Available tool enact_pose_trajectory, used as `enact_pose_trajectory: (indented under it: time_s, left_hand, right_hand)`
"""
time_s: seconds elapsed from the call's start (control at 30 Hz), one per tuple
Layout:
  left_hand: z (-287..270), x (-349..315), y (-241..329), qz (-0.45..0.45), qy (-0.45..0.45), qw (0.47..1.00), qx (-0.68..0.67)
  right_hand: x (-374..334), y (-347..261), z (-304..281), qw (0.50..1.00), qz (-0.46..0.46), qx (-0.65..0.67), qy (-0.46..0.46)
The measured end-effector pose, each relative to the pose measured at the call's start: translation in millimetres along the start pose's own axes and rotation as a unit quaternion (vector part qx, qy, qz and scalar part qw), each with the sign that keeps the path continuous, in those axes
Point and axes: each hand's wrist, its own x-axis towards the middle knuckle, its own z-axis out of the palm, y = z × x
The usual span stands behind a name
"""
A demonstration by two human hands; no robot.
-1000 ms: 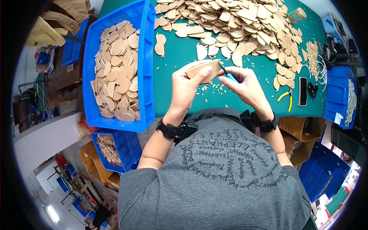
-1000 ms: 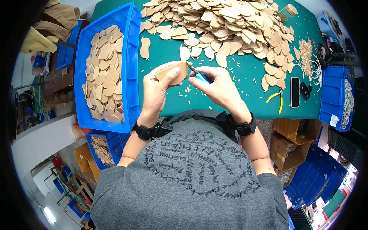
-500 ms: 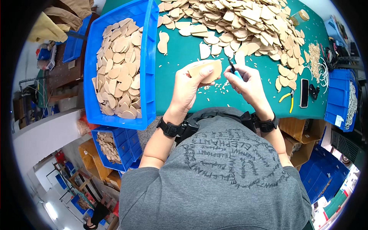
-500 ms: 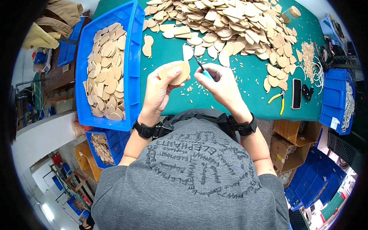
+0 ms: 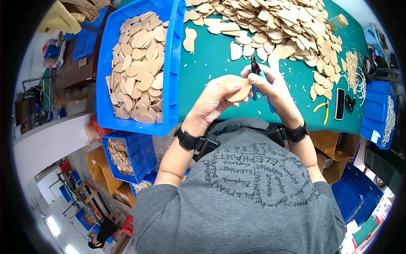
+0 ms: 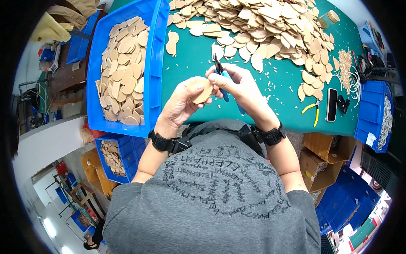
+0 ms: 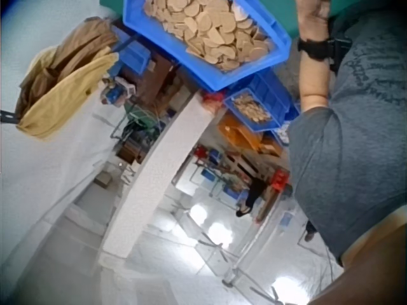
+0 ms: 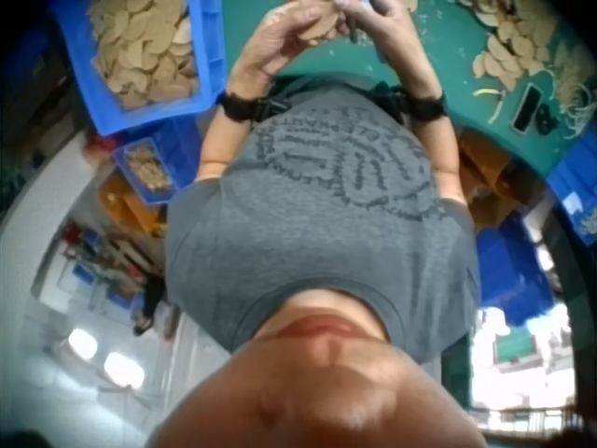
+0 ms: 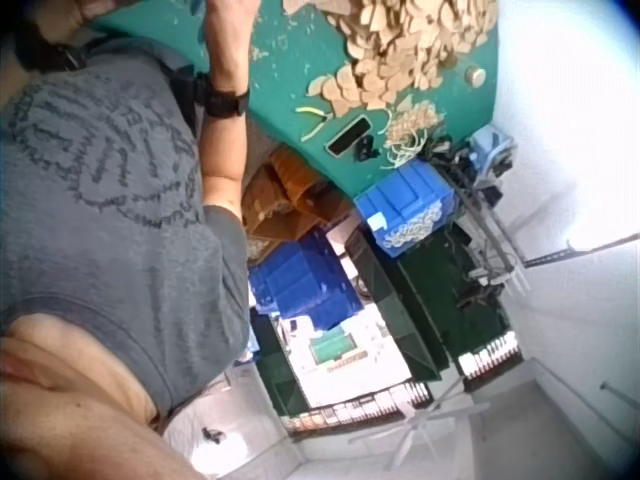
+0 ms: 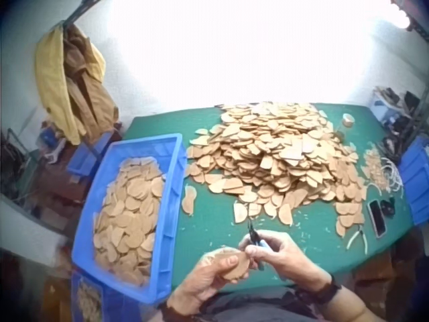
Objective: The person uses a small knife to shave and smooth the edges of small, semi-circular wooden pieces. They pick up each piece from a pile on a green table, trim it, and place the finished piece into a blue crate. The process is repeated continuously throughout the clip.
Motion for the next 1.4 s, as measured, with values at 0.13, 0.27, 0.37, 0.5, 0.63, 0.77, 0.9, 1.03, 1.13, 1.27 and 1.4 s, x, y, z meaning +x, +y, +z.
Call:
enact_pose_trajectory:
  time_s: [0.13, 0.27, 0.37, 0.5, 0.63, 0.77, 0.9, 1.03, 1.13, 1.27, 1.4]
  left_hand:
    - [-26, -29, 25, 0.1, 0.132, 0.98, 0.113]
    - [-97, -46, 82, 0.374, 0.404, 0.729, 0.406]
    - [-139, -32, 110, 0.385, 0.474, 0.376, 0.697]
    - [-143, 77, 84, 0.249, 0.254, 0.78, 0.515]
    - [-210, 155, 28, 0.18, 0.33, 0.537, 0.755]
    - [-201, 152, 28, 0.065, 0.375, 0.529, 0.759]
    - [-194, 123, 22, 0.096, 0.307, 0.718, 0.617]
    - [-85, 74, 27, 0.048, 0.204, 0.961, 0.179]
    - [-25, 37, 28, 0.073, 0.163, 0.976, 0.122]
    - [3, 22, 22, 0.087, 0.121, 0.972, 0.179]
    - [12, 18, 15, 0.114, 0.115, 0.969, 0.188]
  right_hand:
    - [8, 18, 6, 1.0, 0.004, 0.019, 0.021]
    - [7, 21, 6, 0.999, 0.0, -0.014, 0.051]
    - [3, 27, 2, 0.997, 0.007, -0.026, 0.078]
    - [-4, 32, -4, 0.992, -0.002, -0.036, 0.119]
    - [-17, 32, -11, 0.985, -0.02, -0.045, 0.168]
    - [-37, 37, -27, 0.974, -0.024, -0.029, 0.225]
    - [-34, 40, -45, 0.979, 0.01, -0.041, 0.197]
    - [-18, 32, -41, 0.985, 0.027, -0.087, 0.148]
    - [-4, 32, -33, 0.982, 0.015, -0.155, 0.106]
    - [-1, 27, -31, 0.98, 0.013, -0.184, 0.08]
    - [-5, 18, -32, 0.984, -0.016, -0.164, 0.07]
